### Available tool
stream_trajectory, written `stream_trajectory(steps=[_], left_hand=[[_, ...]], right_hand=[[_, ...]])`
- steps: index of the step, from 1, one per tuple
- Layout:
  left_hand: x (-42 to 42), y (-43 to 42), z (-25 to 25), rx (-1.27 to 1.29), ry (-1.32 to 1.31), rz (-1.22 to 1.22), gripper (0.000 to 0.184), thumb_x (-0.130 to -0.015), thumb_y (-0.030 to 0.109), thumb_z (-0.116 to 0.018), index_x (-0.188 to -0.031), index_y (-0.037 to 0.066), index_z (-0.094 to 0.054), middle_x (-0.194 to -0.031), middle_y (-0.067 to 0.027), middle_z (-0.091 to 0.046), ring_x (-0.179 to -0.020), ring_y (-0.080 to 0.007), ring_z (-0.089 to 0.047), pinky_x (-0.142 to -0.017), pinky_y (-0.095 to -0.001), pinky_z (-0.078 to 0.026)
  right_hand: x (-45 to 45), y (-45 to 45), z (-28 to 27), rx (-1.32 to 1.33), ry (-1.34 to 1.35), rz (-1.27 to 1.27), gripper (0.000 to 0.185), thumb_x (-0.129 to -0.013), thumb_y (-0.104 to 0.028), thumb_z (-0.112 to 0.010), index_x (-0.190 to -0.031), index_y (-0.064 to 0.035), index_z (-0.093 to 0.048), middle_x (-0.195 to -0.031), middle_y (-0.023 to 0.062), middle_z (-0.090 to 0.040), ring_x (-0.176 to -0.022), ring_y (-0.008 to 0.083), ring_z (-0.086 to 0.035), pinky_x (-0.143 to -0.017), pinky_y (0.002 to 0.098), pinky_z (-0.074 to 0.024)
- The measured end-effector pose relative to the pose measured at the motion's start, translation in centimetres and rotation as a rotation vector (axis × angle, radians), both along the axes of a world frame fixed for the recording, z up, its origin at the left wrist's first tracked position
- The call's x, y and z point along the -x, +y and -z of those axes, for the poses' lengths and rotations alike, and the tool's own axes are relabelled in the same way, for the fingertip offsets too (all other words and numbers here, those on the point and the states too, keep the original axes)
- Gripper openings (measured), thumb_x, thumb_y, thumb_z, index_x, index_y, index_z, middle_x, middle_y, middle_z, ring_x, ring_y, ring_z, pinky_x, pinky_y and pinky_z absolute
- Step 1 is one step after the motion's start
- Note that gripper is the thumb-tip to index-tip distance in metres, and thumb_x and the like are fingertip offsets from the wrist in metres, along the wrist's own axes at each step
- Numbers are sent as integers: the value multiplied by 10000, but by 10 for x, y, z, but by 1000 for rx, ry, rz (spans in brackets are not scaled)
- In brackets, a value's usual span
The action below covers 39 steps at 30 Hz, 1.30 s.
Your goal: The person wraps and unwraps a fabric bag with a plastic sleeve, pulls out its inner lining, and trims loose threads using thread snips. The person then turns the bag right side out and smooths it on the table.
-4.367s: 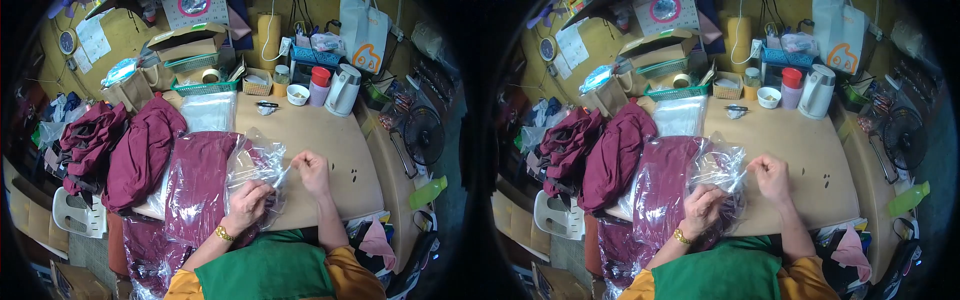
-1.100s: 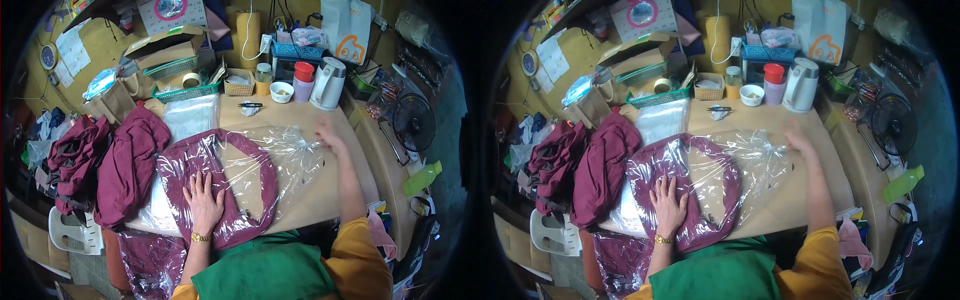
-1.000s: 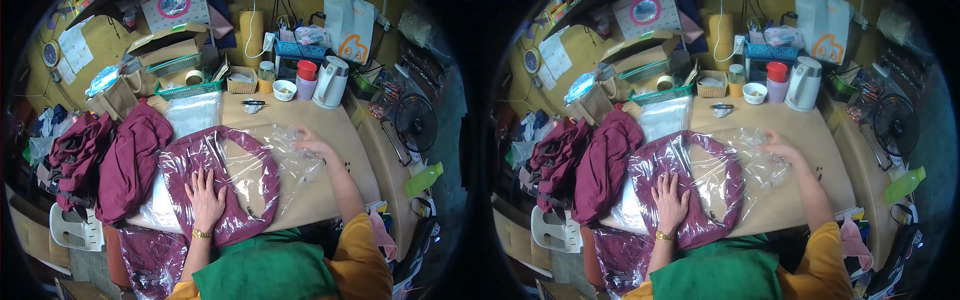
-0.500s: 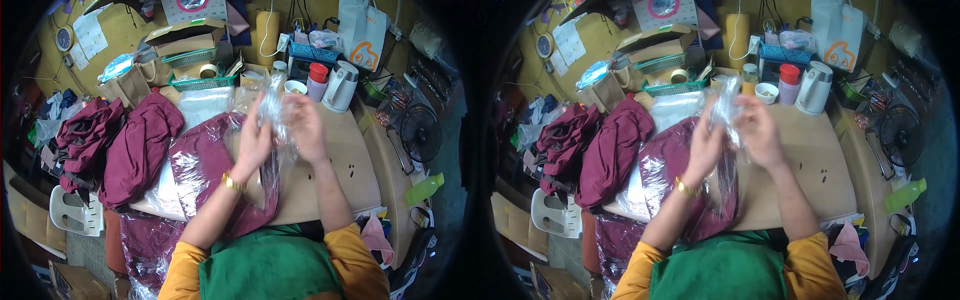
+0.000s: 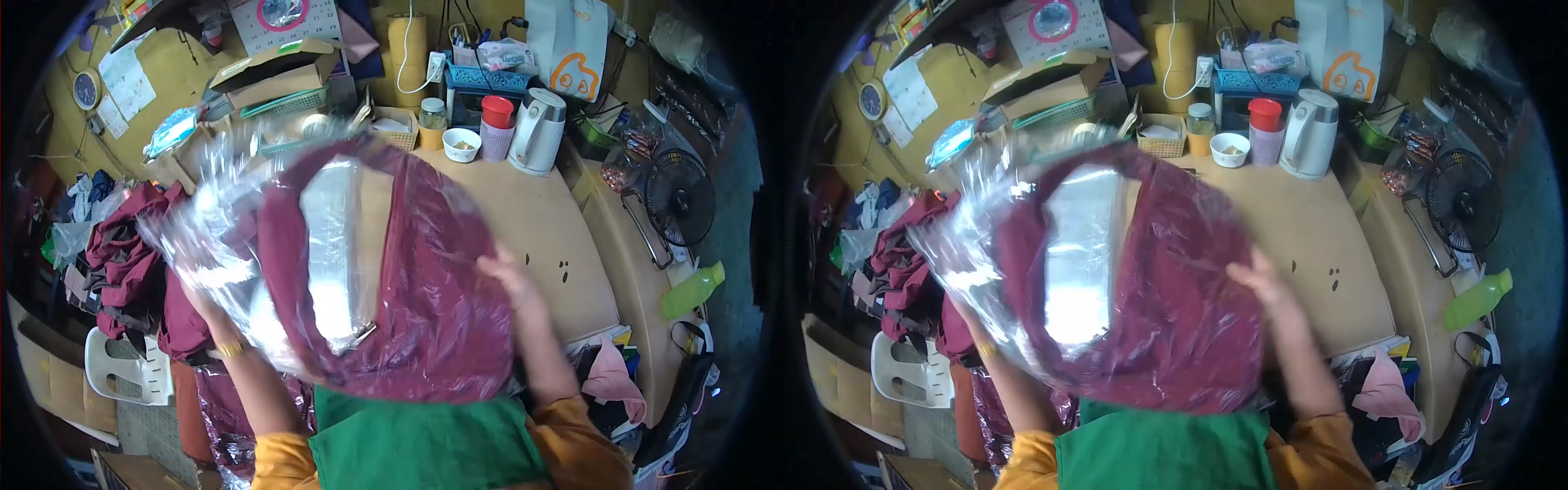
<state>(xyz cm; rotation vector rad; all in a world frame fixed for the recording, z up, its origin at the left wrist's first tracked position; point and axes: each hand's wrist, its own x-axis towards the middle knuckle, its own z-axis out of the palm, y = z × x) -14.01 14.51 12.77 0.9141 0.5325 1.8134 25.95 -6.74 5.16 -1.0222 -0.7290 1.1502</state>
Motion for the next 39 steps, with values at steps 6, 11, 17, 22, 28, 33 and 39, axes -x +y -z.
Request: stream_trajectory(steps=[6, 11, 17, 22, 28, 33, 39], left_hand=[[43, -73, 123, 542, 180, 234, 521, -994, 461, -463, -1305, 47, -521, -1014, -134, -642, -890, -273, -662, -697, -359, -584], [5, -62, 80, 462, 526, 13, 459, -992, 374, -527, -1302, 35, -505, -984, -122, -637, -838, -235, -669, -654, -333, -581], [32, -44, 115, 375, 735, 65, 333, -920, 34, -588, -1243, 16, -508, -851, -59, -608, -643, -135, -633, -537, -250, -527], [57, -62, 125, 438, 1031, 243, 406, -908, 70, -636, -1290, 17, -512, -874, -62, -629, -671, -84, -574, -572, -241, -445], [36, -29, 84, 464, 1023, 141, 631, -973, 491, -540, -1330, -30, -519, -1055, -143, -672, -940, -196, -645, -771, -306, -513], [-14, 35, 101, 223, 1597, -140, 579, -850, 442, -719, -1134, -57, -645, -967, -202, -705, -894, -275, -693, -792, -367, -517], [35, 65, 104, 119, 941, -433, 177, -912, 162, -690, -902, -14, -679, -717, -36, -640, -613, -71, -549, -537, -236, -428]], right_hand=[[-111, 15, -29, 255, -1598, 476, 632, -855, -197, -714, -1401, -67, -424, -1190, 205, -612, -1161, 314, -583, -978, 426, -461], [-37, 119, -34, 414, -1334, 129, 643, -860, -425, -674, -1365, -64, -506, -1262, 255, -602, -1187, 368, -579, -1015, 410, -453], [44, 146, 55, 454, -1650, 128, 747, -930, -669, -380, -1534, -237, -296, -1613, 183, -159, -1483, 444, -42, -1156, 634, 7], [-44, 183, 42, 359, -1600, -265, 718, -907, -651, -449, -1484, -228, -407, -1603, 167, -206, -1477, 409, -134, -1173, 584, -87], [-41, 193, 33, 212, -1425, -7, 612, -856, -481, -657, -1341, -117, -572, -1537, 178, -339, -1422, 369, -287, -1116, 603, -221], [12, 172, 67, 240, -1656, 301, 650, -928, -538, -519, -1437, -139, -457, -1532, 190, -341, -1460, 354, -218, -1166, 614, -68], [-6, 165, 66, 234, -1684, 237, 640, -929, -517, -528, -1450, -156, -440, -1539, 171, -342, -1454, 354, -235, -1169, 609, -60]])
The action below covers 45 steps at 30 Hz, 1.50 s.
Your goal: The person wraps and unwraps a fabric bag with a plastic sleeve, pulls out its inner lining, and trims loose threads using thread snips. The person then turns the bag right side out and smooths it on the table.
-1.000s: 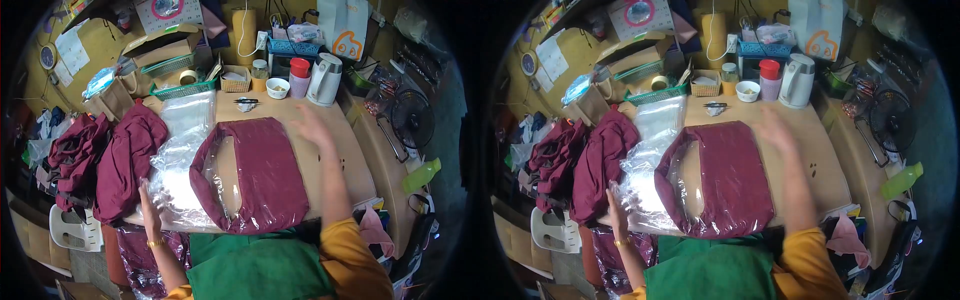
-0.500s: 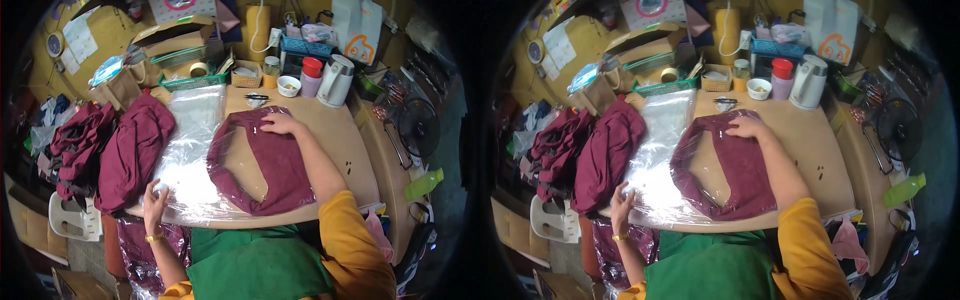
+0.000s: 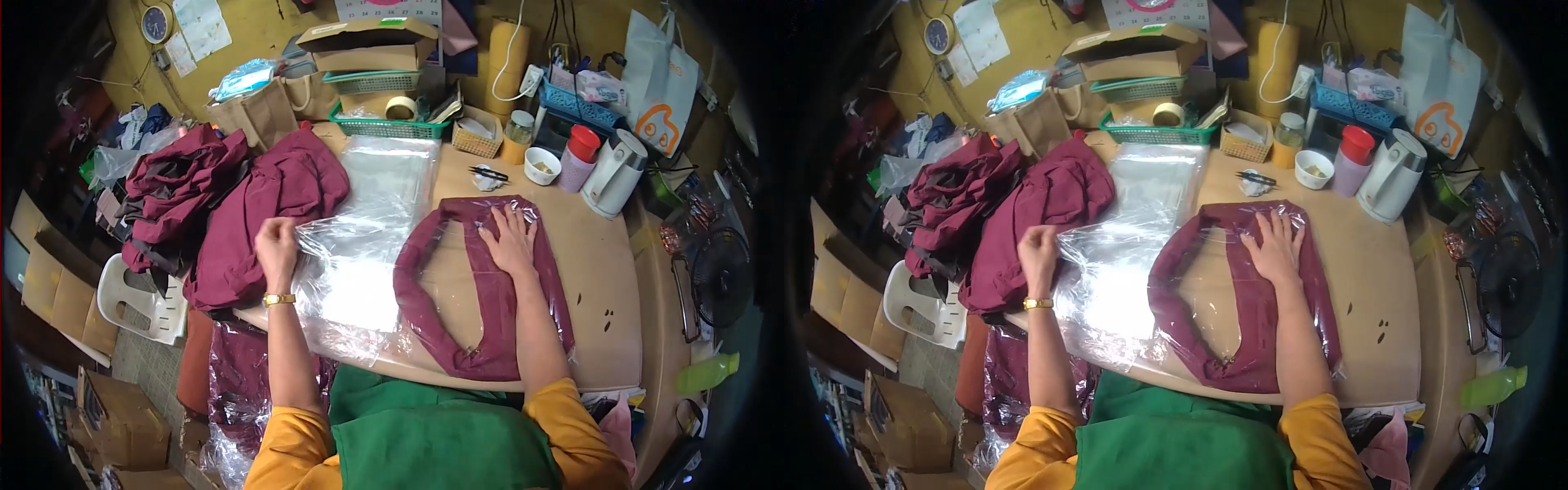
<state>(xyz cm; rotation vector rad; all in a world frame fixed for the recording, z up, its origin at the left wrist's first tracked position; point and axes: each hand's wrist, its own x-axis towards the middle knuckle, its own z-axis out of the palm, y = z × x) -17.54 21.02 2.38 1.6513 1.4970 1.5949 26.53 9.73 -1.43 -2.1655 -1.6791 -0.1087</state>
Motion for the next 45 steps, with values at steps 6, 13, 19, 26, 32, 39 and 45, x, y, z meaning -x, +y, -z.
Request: stream_trajectory(steps=[6, 13, 19, 26, 32, 39, 45], left_hand=[[-9, -96, -15, 360, 261, 223, 693, -929, 337, -653, -1446, 11, -327, -808, -81, -637, -680, -142, -591, -624, -282, -475], [33, -112, 2, 381, 29, 139, 461, -832, -7, -719, -1255, -22, -536, -636, 71, -446, -563, -18, -402, -512, -192, -339], [8, -123, -27, -218, 601, -171, 311, -817, 61, -728, -1115, 29, -648, -868, -111, -637, -829, -261, -616, -766, -365, -489], [-97, -138, -35, -41, 831, 420, 557, -943, 374, -587, -1448, 173, -463, -1589, -140, -263, -1463, -419, -204, -1148, -621, -154], [-138, -130, -21, -65, 1044, 332, 697, -904, 559, -544, -1472, 172, -431, -1571, -196, -269, -1453, -442, -200, -1128, -673, -116], [-99, -113, 22, 126, 966, 211, 737, -932, 564, -485, -1495, 103, -372, -1568, -200, -280, -1460, -418, -201, -1182, -560, -96], [-60, -112, 12, -76, 731, 135, 553, -929, 305, -601, -1424, 95, -468, -1456, -215, -418, -1385, -400, -328, -1121, -567, -220]], right_hand=[[5, 6, 0, 47, 44, 55, 654, -931, -515, -528, -1471, -163, -413, -1551, 160, -326, -1473, 340, -196, -1171, 610, -43], [1, 4, 3, 48, 47, 53, 659, -929, -539, -516, -1466, -168, -425, -1562, 145, -314, -1474, 329, -194, -1175, 599, -36], [0, 8, 5, 76, 35, 50, 689, -928, -578, -484, -1479, -170, -408, -1574, 158, -287, -1482, 340, -169, -1171, 602, -24], [-9, 11, -37, 383, 235, -63, 717, -939, -629, -427, -1495, -177, -391, -1607, 188, -180, -1501, 356, -88, -1162, 624, -9], [-1, 8, -32, 178, -35, -30, 661, -930, -620, -451, -1433, -193, -490, -1602, 195, -183, -1488, 405, -76, -1122, 696, 15], [-13, 19, -8, 160, 39, 43, 783, -874, -702, -468, -1506, -251, -364, -1607, 160, -193, -1493, 364, -98, -1124, 696, -16], [-56, 20, -40, 328, 275, -177, 732, -889, -603, -547, -1474, -180, -422, -1562, 204, -283, -1453, 355, -247, -1157, 542, -187]])
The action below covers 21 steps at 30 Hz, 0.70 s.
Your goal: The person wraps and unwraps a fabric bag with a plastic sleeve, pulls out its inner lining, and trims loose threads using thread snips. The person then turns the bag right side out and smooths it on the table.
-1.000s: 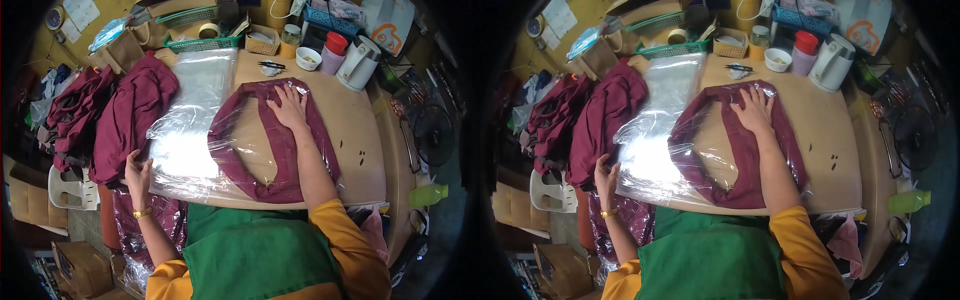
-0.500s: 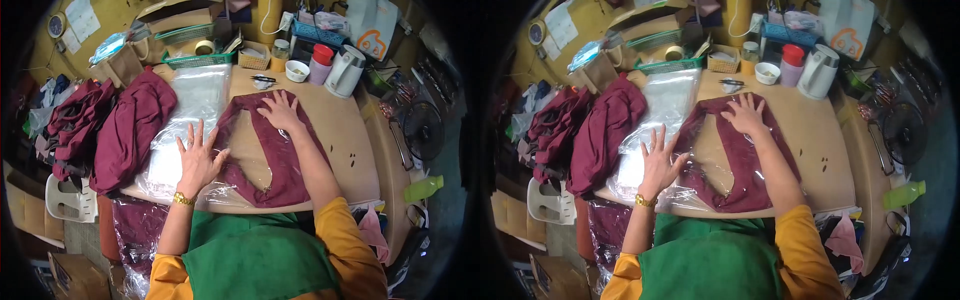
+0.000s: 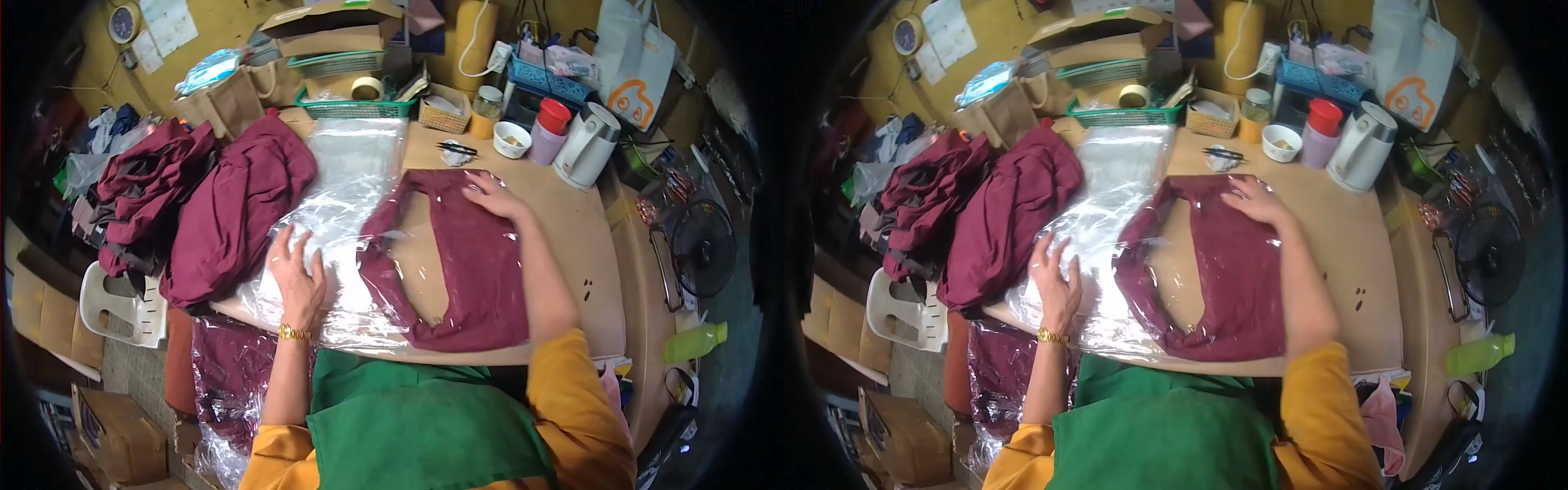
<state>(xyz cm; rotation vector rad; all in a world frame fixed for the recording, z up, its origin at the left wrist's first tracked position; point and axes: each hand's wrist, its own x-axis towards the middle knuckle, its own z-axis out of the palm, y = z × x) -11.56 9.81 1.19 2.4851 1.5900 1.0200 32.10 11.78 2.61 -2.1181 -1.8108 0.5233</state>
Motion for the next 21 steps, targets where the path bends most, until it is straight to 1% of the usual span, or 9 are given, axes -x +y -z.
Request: stream_trajectory(steps=[3, 5, 7, 10, 13, 14, 17, 18, 21], left_hand=[[21, -9, -24, -96, -51, -291, 628, -883, 207, -648, -1452, 73, -416, -1268, -236, -541, -1195, -379, -505, -988, -540, -368], [34, -4, -20, 273, -250, -300, 750, -866, 199, -668, -1499, 40, -297, -1202, -271, -577, -1102, -421, -568, -920, -493, -443], [27, 3, -9, 131, -215, -139, 870, -858, 167, -675, -1543, 53, -150, -1178, -307, -580, -1014, -467, -598, -870, -496, -471], [23, 9, 22, 181, -240, 16, 786, -824, 73, -613, -1526, 191, -280, -1017, -280, -589, -908, -438, -597, -813, -493, -485], [55, -17, -5, 109, -341, -86, 317, -852, 52, -563, -1137, 108, -690, -823, -138, -525, -794, -287, -574, -735, -381, -471], [80, -33, -15, 94, -378, -150, 306, -846, 46, -563, -1113, 99, -702, -833, -128, -544, -794, -262, -581, -732, -361, -472], [178, -98, -45, 43, -364, -393, 316, -820, 24, -565, -1092, 83, -717, -889, -115, -618, -809, -215, -605, -740, -329, -477], [211, -129, -52, 80, -354, -538, 356, -780, 6, -557, -1105, 51, -696, -996, -153, -655, -959, -285, -638, -871, -372, -495], [299, -232, -61, 79, -397, -898, 344, -820, 14, -563, -1141, -6, -685, -1164, -157, -683, -1079, -257, -652, -976, -344, -471]], right_hand=[[-2, -65, -50, -78, 0, 57, 659, -891, -420, -649, -1425, -77, -470, -1477, 264, -399, -1365, 381, -402, -1098, 387, -361], [13, -114, -47, -124, -92, 293, 607, -870, -384, -668, -1398, -129, -515, -1345, 246, -523, -1273, 390, -482, -1069, 438, -385], [18, -148, -19, -117, -38, 294, 574, -867, -328, -676, -1382, -121, -527, -1318, 249, -535, -1241, 396, -503, -1060, 439, -391], [59, -163, 0, -263, -40, 236, 484, -871, -125, -663, -1339, -84, -549, -1268, 223, -573, -1199, 357, -541, -1049, 415, -402], [53, -138, 19, -367, 276, 67, 416, -869, -14, -632, -1281, -32, -582, -1227, 189, -607, -1152, 292, -577, -1016, 376, -428], [64, -130, 8, -342, 459, 90, 378, -868, 26, -614, -1245, -4, -601, -1208, 169, -623, -1127, 253, -591, -995, 353, -443], [154, -107, -51, -460, 414, -116, 322, -868, 30, -610, -1189, 19, -635, -1161, 139, -641, -1069, 203, -606, -948, 315, -463], [192, -100, -62, -479, 462, -213, 313, -868, 25, -612, -1180, 15, -644, -1137, 134, -647, -1047, 199, -612, -929, 313, -472], [308, -92, -86, -594, 525, -568, 316, -839, 16, -634, -1151, -17, -673, -1006, 144, -664, -900, 247, -645, -823, 344, -507]])
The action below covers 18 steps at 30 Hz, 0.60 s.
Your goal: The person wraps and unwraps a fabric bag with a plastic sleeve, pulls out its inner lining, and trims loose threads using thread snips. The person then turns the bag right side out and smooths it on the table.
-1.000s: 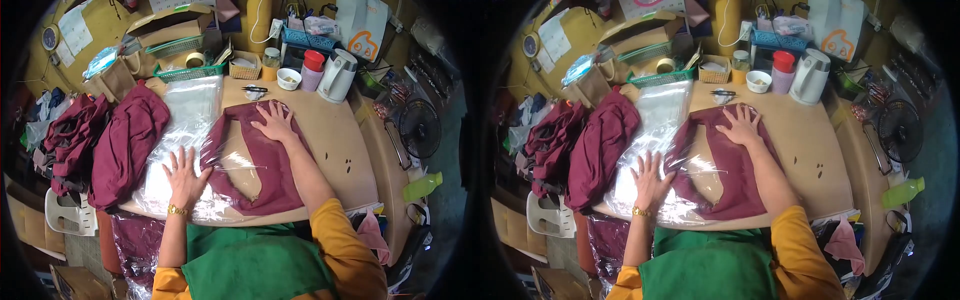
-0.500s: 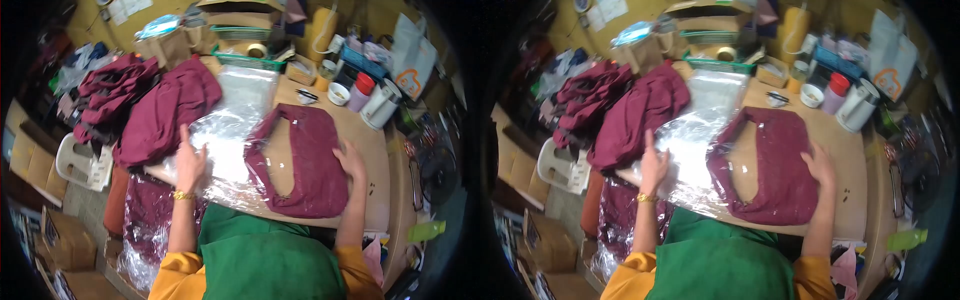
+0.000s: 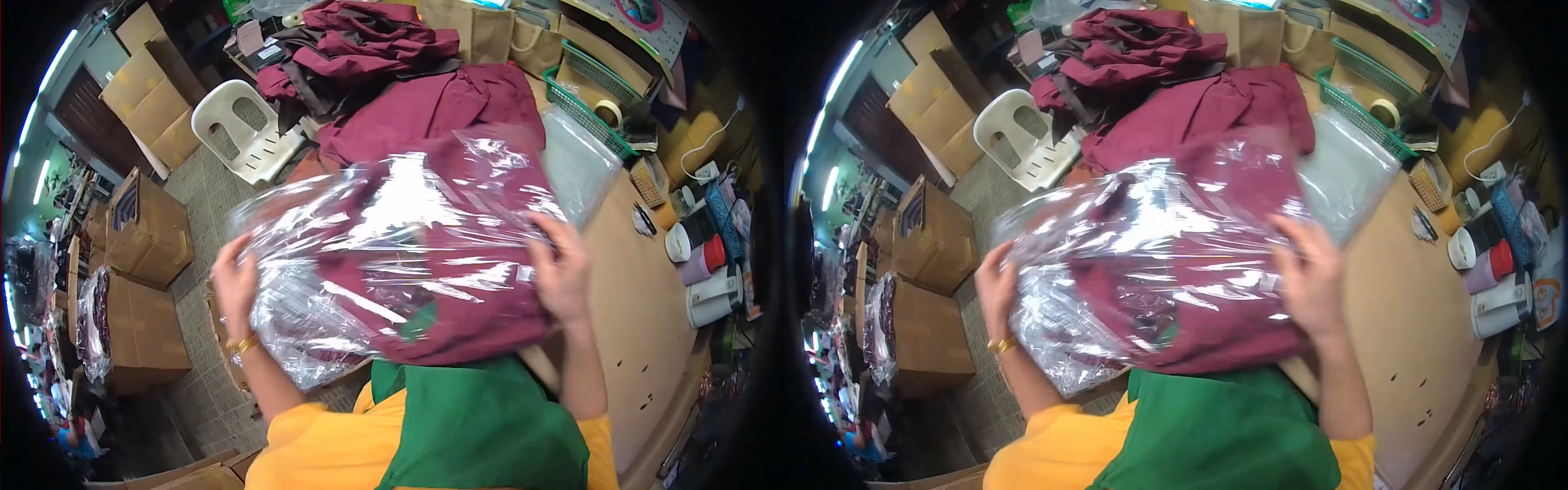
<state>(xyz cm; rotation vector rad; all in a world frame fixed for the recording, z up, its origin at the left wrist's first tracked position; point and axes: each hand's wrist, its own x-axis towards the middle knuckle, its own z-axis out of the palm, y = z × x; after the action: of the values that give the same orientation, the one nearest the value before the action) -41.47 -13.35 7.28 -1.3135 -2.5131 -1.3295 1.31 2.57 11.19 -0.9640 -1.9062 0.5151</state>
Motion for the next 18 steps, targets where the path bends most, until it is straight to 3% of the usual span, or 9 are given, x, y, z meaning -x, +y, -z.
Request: stream_trajectory(steps=[3, 5, 6, 8, 9, 10, 12, 14, 18], left_hand=[[50, -91, 6, 29, -42, -225, 316, -788, 7, -548, -1062, -62, -691, -1038, -183, -707, -1017, -200, -646, -953, -321, -465], [91, -141, 38, 285, -304, -240, 413, -802, 121, -642, -1186, -30, -641, -1258, -198, -617, -1073, -270, -636, -965, -350, -470], [86, -143, 46, 285, -302, -245, 413, -802, 121, -642, -1186, -30, -641, -1258, -198, -617, -1073, -270, -636, -965, -350, -470], [65, -133, 60, 915, 1, -651, 517, -820, 203, -674, -1311, 82, -571, -1465, -233, -416, -1237, -353, -528, -994, -478, -454], [71, -125, 87, 844, 174, -707, 580, -828, 247, -686, -1371, 139, -512, -1522, -227, -308, -1320, -392, -411, -1008, -565, -401], [77, -115, 111, 768, 345, -758, 650, -835, 291, -697, -1430, 197, -453, -1578, -220, -200, -1403, -431, -294, -1023, -653, -348], [48, -55, 114, 629, 382, -534, 707, -874, 408, -656, -1495, 233, -367, -1595, -201, -183, -1465, -460, -97, -1024, -759, -210], [10, 7, 117, 631, 289, -293, 754, -884, 527, -601, -1523, 232, -329, -1600, -204, -170, -1461, -495, -55, -1058, -769, -72], [-4, 70, 187, 642, 196, -193, 887, -834, 672, -574, -1552, 266, -248, -1622, -200, -62, -1459, -511, -8, -1033, -798, -53]], right_hand=[[94, 15, 17, -34, 42, -308, 296, -840, -5, -638, -1135, -14, -652, -902, 186, -590, -818, 354, -616, -742, 409, -494], [147, 23, 48, -18, -11, -425, 307, -836, -1, -629, -1143, -17, -626, -952, 200, -568, -819, 378, -611, -745, 426, -504], [168, 26, 67, -5, -78, -466, 320, -832, 7, -619, -1150, -20, -609, -1000, 212, -556, -811, 389, -606, -746, 437, -508], [198, 27, 106, -14, -364, -393, 272, -857, -14, -602, -1128, -36, -600, -1041, 201, -531, -835, 380, -581, -741, 428, -498], [206, 22, 126, -167, -563, -336, 288, -852, -49, -604, -1137, -71, -569, -1169, 195, -496, -931, 387, -555, -805, 450, -481], [211, 16, 143, -221, -713, -351, 419, -849, -225, -654, -1236, -102, -549, -1321, 196, -465, -1161, 416, -482, -941, 520, -428], [203, -13, 142, -249, -826, -470, 687, -819, -467, -676, -1384, -131, -477, -1500, 220, -331, -1352, 460, -332, -1057, 647, -298], [194, -38, 149, 32, -933, -621, 895, -763, -616, -679, -1494, -203, -372, -1591, 223, -167, -1444, 493, -141, -1070, 749, -161], [178, -38, 202, 424, -1186, -769, 954, -768, -662, -664, -1548, -337, -221, -1639, 130, -23, -1479, 456, 20, -1052, 795, -83]])
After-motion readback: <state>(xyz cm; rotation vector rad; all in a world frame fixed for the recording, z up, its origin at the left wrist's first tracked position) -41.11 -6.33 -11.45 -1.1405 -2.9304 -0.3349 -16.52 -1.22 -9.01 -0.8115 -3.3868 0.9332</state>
